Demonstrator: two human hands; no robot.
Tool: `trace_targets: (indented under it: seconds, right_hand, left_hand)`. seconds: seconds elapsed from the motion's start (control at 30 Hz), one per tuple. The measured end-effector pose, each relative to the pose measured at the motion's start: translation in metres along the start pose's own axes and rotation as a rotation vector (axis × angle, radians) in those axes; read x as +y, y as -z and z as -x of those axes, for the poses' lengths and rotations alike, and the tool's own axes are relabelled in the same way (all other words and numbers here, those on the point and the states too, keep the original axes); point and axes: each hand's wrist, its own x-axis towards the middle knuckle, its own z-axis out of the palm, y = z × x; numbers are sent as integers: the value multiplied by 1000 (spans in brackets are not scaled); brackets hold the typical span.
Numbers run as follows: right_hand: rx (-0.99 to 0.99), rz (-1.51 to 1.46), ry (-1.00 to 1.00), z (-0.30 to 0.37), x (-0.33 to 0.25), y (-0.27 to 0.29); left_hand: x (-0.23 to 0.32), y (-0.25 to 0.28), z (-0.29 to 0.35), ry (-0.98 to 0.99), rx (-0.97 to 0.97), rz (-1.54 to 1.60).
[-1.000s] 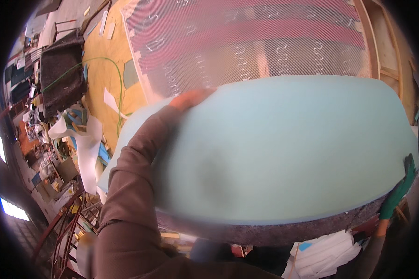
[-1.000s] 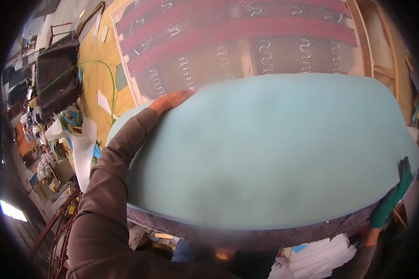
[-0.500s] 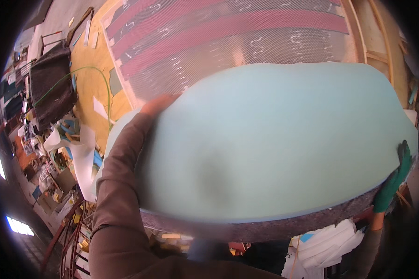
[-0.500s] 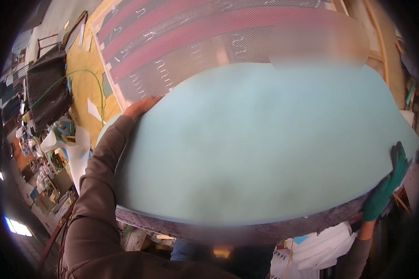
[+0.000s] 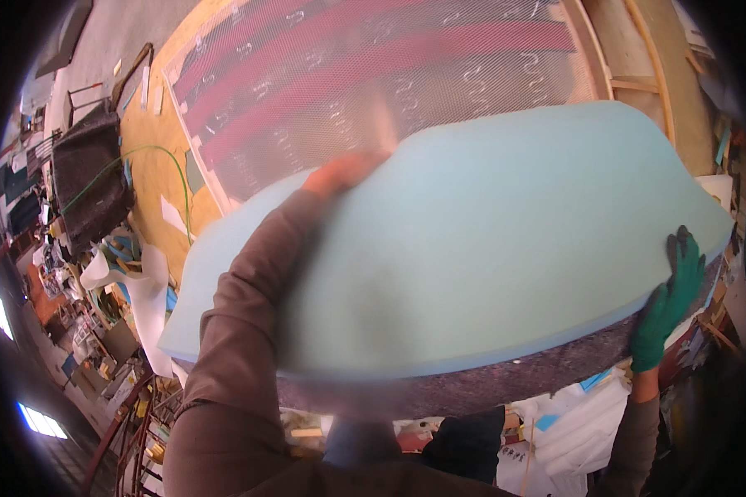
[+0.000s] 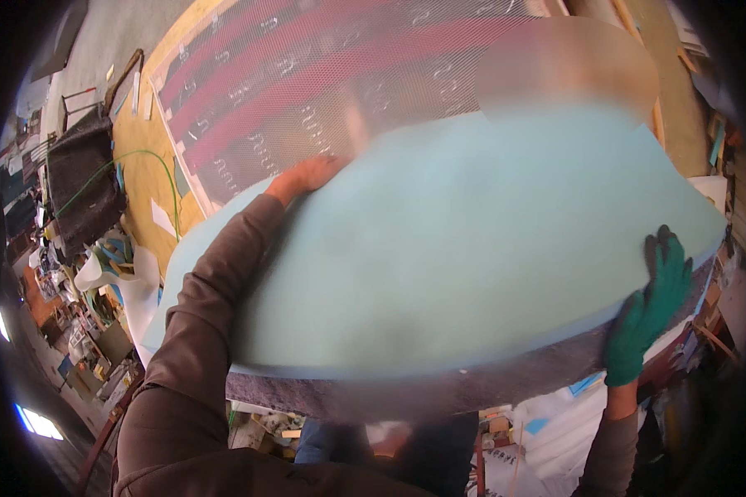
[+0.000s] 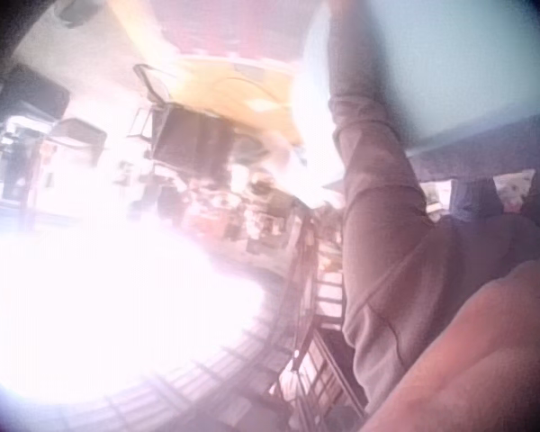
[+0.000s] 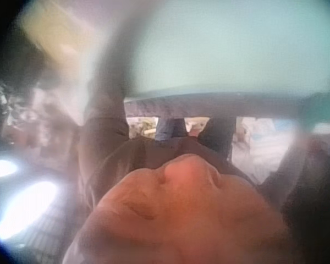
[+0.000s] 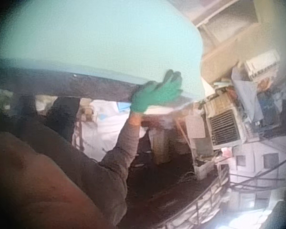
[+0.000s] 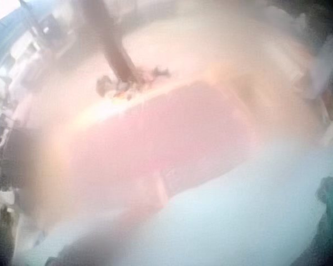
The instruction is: The person sprays adhesive onto a mesh-covered wooden frame, then places a light blue foam sheet onto the frame and presses it down. They repeat the process by spraying adhesive again and placing a second foam piece. The person works in a cluttered workshop with foam scraps and tools visible.
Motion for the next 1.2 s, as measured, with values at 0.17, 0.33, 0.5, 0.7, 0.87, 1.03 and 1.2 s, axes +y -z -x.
trace_targets:
  seconds: [0.17, 0.33, 0.5, 0.7, 0.87, 1.03, 1.2]
  right_hand:
    - [-26, 18, -12, -2, -6, 1]
    - [-31, 12, -4, -3, -7, 1]
    - [-60, 24, 24, -1, -6, 3]
    - [-61, -10, 28, -1, -7, 3]
    - [-82, -26, 25, -3, -10, 6]
    - [-129, -137, 16, 2, -8, 7]
    - [14, -260, 23, 5, -9, -1]
  left_hand:
    - [7, 3, -30, -116, 255, -70]
    - [37, -24, -73, -75, 43, 38]
    - [76, -14, -52, -51, 41, -25]
    - [109, -32, -73, -84, 10, 55]
    - [103, -35, -79, -255, 238, 37]
    - [112, -37, -76, -89, 218, -61]
    - [166, -56, -42, -195, 130, -471]
